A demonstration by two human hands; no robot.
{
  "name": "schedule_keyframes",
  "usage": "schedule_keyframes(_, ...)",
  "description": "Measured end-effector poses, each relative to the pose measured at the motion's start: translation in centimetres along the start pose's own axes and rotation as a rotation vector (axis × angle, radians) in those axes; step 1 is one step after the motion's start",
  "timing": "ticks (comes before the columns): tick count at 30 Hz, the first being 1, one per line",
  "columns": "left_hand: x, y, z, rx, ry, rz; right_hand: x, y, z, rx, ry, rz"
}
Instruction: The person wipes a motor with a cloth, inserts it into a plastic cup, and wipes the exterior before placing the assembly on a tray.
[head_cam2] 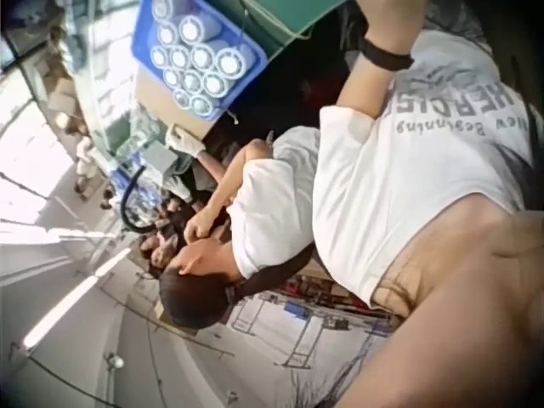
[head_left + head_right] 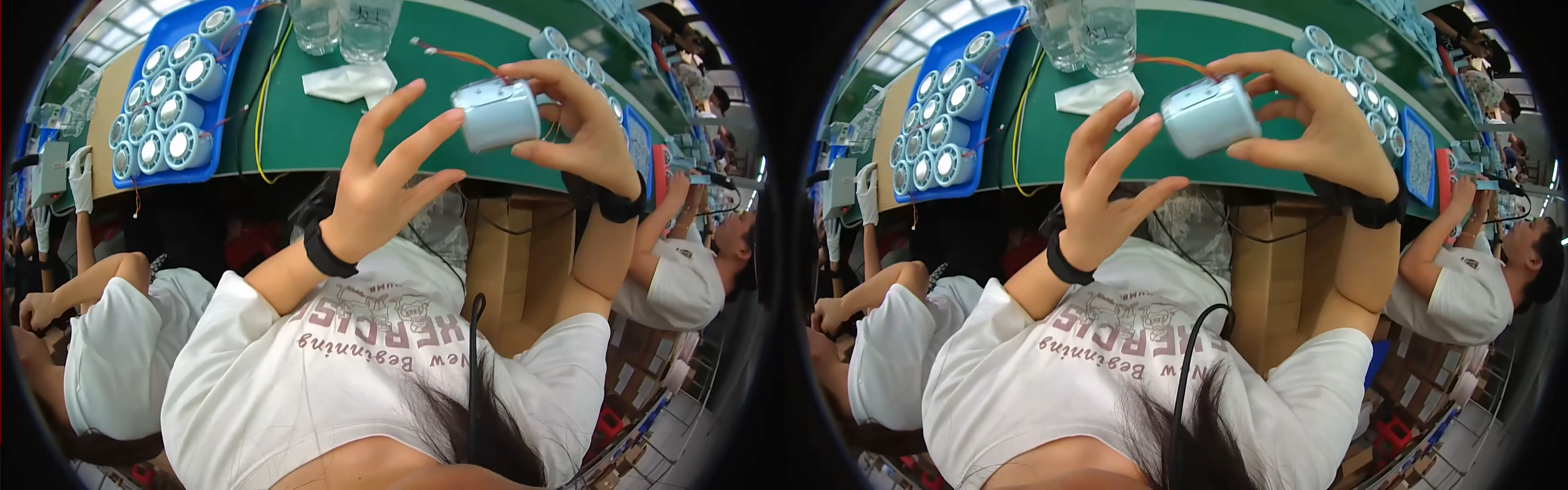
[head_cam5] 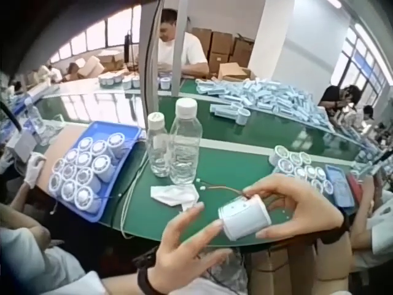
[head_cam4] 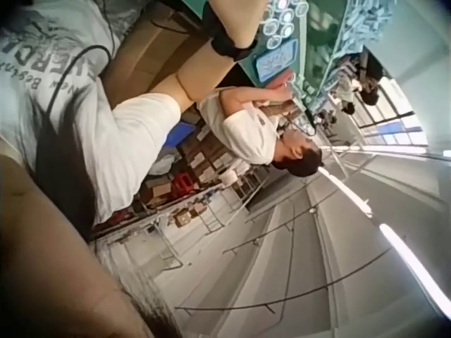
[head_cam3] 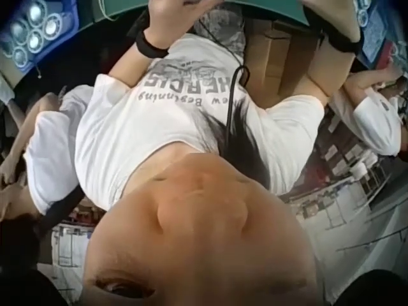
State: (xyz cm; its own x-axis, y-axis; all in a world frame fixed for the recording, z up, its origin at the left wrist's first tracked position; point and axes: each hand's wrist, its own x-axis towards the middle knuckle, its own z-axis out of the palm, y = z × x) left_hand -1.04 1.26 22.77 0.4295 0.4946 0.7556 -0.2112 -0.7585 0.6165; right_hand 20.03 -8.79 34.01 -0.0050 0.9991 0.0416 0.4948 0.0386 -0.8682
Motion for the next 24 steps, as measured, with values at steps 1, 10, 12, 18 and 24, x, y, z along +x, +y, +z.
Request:
schedule_keyframes(1, -0.1, -0.1, 0.5, -0.029, -0.020, 0.017, -0.7, -0.3, 0.8, -0.052, -0.010, 0.020)
schedule_keyframes(10, -2.1, 1.7, -0.3, -0.306, 0.006, -0.122, -2.3, 0.1, 2.2, 0.025, -0.114, -0.062)
schedule_keyframes(12, -2.1, 2.4, -0.8, -0.446, -0.024, -0.226, -2.0, 0.0, 2.6, 0.064, -0.107, -0.061)
schedule_keyframes(18, -2.3, 3.1, -2.6, -1.010, -0.187, -0.701, -1.3, -0.2, 3.2, -0.066, -0.175, -0.114)
schedule_keyframes(24, -1.5, 3.4, -2.3, -1.002, -0.069, -0.626, -1.4, -0.3, 3.7, 0.016, -0.126, -0.016)
